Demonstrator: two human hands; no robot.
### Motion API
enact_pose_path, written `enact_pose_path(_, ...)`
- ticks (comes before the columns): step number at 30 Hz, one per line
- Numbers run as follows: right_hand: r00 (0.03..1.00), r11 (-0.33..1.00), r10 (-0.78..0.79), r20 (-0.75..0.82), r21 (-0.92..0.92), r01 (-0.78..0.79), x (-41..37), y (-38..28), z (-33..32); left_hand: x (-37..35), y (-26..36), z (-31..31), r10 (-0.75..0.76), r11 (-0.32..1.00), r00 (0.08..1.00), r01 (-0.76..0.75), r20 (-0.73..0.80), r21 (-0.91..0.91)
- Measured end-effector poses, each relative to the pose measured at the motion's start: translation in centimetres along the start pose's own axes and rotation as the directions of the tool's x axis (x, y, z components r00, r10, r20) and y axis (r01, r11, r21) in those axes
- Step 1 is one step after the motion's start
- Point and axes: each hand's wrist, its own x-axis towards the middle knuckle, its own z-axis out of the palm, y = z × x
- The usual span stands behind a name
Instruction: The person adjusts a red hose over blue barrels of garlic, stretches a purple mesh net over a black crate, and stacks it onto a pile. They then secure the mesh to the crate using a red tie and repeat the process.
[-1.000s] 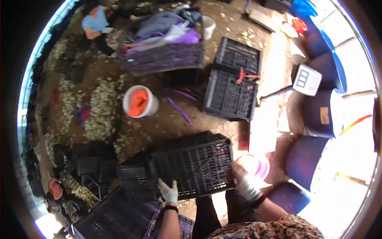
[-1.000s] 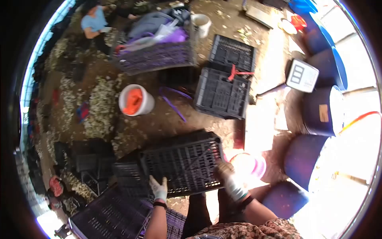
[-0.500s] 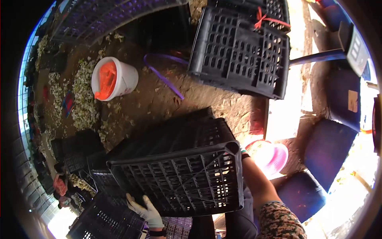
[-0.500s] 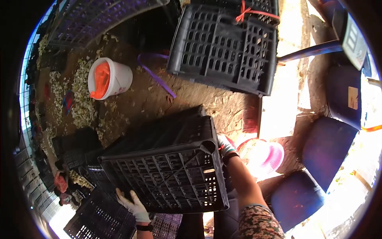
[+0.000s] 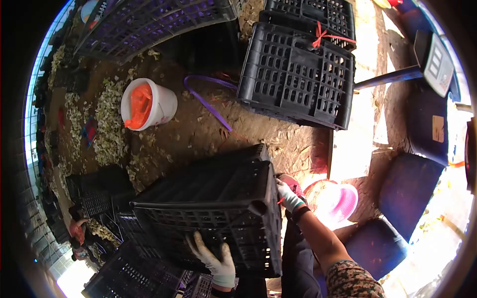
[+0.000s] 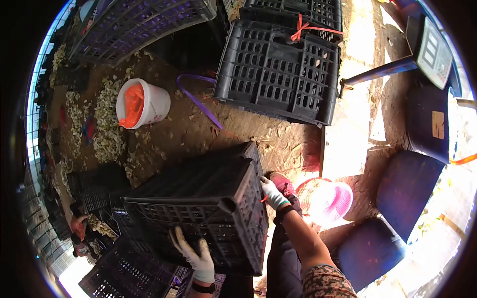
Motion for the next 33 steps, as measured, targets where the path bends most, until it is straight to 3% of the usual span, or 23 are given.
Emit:
enact_pose_path(1, 0.995, 0.996, -0.094, 0.04, 0.016, 0.093, 0.4, 0.3, 1.2, 0.1, 0.2, -0.3, 0.045, 0.999, 0.999, -0.045, 0.021, -0.005)
enact_pose_path(3, 0.995, 0.98, -0.101, 0.019, 0.174, 0.096, -1.1, 0.6, 1.5, 0.0, 0.7, -0.8, 0.043, 0.997, 0.999, -0.042, 0.003, -0.061)
enact_pose_path(5, 0.991, 0.98, -0.136, -0.003, 0.148, 0.135, -0.4, 1.6, 0.7, -0.2, 2.6, -2.1, 0.024, 0.977, 0.997, -0.007, 0.074, -0.215)
enact_pose_path(6, 0.999, 0.981, -0.041, -0.008, 0.187, 0.042, 0.0, 2.3, 0.2, -0.9, 2.5, -2.2, 0.196, 0.965, 0.977, -0.177, 0.088, -0.194)
enact_pose_path(7, 0.999, 0.973, 0.054, -0.007, 0.224, -0.051, 0.6, 3.4, -0.3, -1.0, 5.1, -3.2, 0.257, 0.941, 0.957, -0.216, 0.135, -0.259)
enact_pose_path(8, 1.0, 0.989, -0.022, 0.004, 0.146, 0.021, 1.5, 5.1, -0.5, -1.2, 8.4, -3.7, 0.265, 0.953, 0.944, -0.226, 0.197, -0.2)
enact_pose_path(9, 0.997, 0.986, 0.005, 0.076, 0.164, -0.017, -0.5, 3.6, 0.6, -1.5, 10.4, -4.2, 0.268, 0.961, 0.928, -0.238, 0.258, -0.139)
enact_pose_path(11, 0.995, 0.979, 0.101, 0.002, 0.178, -0.099, -3.9, 1.0, 3.0, -2.9, 9.7, -4.8, 0.229, 0.967, 0.954, -0.201, 0.192, -0.155)
enact_pose_path(12, 0.997, 0.988, 0.069, 0.025, 0.135, -0.072, -4.3, 0.7, 3.2, -3.7, 9.4, -5.1, 0.187, 0.971, 0.973, -0.161, 0.137, -0.178)
enact_pose_path(13, 0.993, 0.971, 0.122, -0.002, 0.21, -0.119, -5.8, -0.6, 4.0, -4.0, 9.4, -6.5, 0.181, 0.959, 0.971, -0.139, 0.158, -0.248)
enact_pose_path(15, 0.985, 0.97, 0.125, 0.116, 0.194, -0.146, -10.0, -2.8, 4.4, -4.7, 9.8, -10.1, 0.196, 0.945, 0.965, -0.139, 0.173, -0.297)
enact_pose_path(16, 0.979, 0.955, 0.124, 0.159, 0.249, -0.161, -12.7, -4.0, 5.0, -5.0, 10.5, -12.2, 0.375, 0.918, 0.923, -0.356, 0.091, -0.173)
enact_pose_path(17, 0.974, 0.983, 0.063, 0.216, 0.156, -0.098, -16.4, -5.9, 4.8, -4.8, 12.3, -15.1, 0.308, 0.931, 0.939, -0.266, 0.152, -0.249)
enact_pose_path(19, 0.993, 0.965, -0.071, 0.09, 0.26, 0.045, -27.1, -11.6, 8.5, -5.7, 11.1, -17.3, 0.402, 0.886, 0.907, -0.352, 0.123, -0.302)
enact_pose_path(21, 0.994, 0.943, -0.051, 0.1, 0.333, 0.015, -30.0, -9.8, 5.2, -7.0, 9.1, -19.6, 0.559, 0.794, 0.824, -0.497, 0.096, -0.351)
enact_pose_path(23, 0.994, 0.942, -0.11, -0.007, 0.319, 0.107, -36.7, -12.7, 7.2, -7.4, 8.8, -22.4, 0.633, 0.732, 0.771, -0.57, 0.063, -0.374)
enact_pose_path(25, 0.997, 0.953, -0.072, -0.017, 0.293, 0.073, -39.9, -13.9, 7.1, -5.7, 10.1, -25.4, 0.449, 0.699, 0.871, -0.201, 0.202, -0.686)
enact_pose_path(27, 0.994, 0.96, -0.093, -0.049, 0.261, 0.103, -40.6, -13.6, 5.8, -2.8, 8.2, -24.9, 0.55, 0.615, 0.789, -0.161, 0.274, -0.772)
enact_pose_path(28, 0.996, 0.98, -0.085, -0.029, 0.177, 0.089, -39.5, -12.9, 3.9, -1.5, 7.2, -24.0, 0.475, 0.544, 0.807, 0.045, 0.351, -0.838)
enact_pose_path(29, 0.989, 0.979, -0.052, -0.136, 0.189, 0.077, -40.9, -15.0, 6.7, 0.1, 6.0, -23.1, 0.408, 0.443, 0.798, 0.251, 0.443, -0.86)
enact_pose_path(31, 0.998, 0.996, -0.023, -0.064, 0.086, 0.028, -40.8, -16.3, 5.1, 5.2, 4.3, -22.3, 0.4, 0.295, 0.692, 0.523, 0.601, -0.8)
enact_pose_path(33, 0.983, 0.982, -0.16, -0.093, 0.09, 0.168, -38.2, -17.3, 5.8, 9.0, 2.4, -18.1, 0.371, 0.127, 0.76, 0.527, 0.533, -0.84)
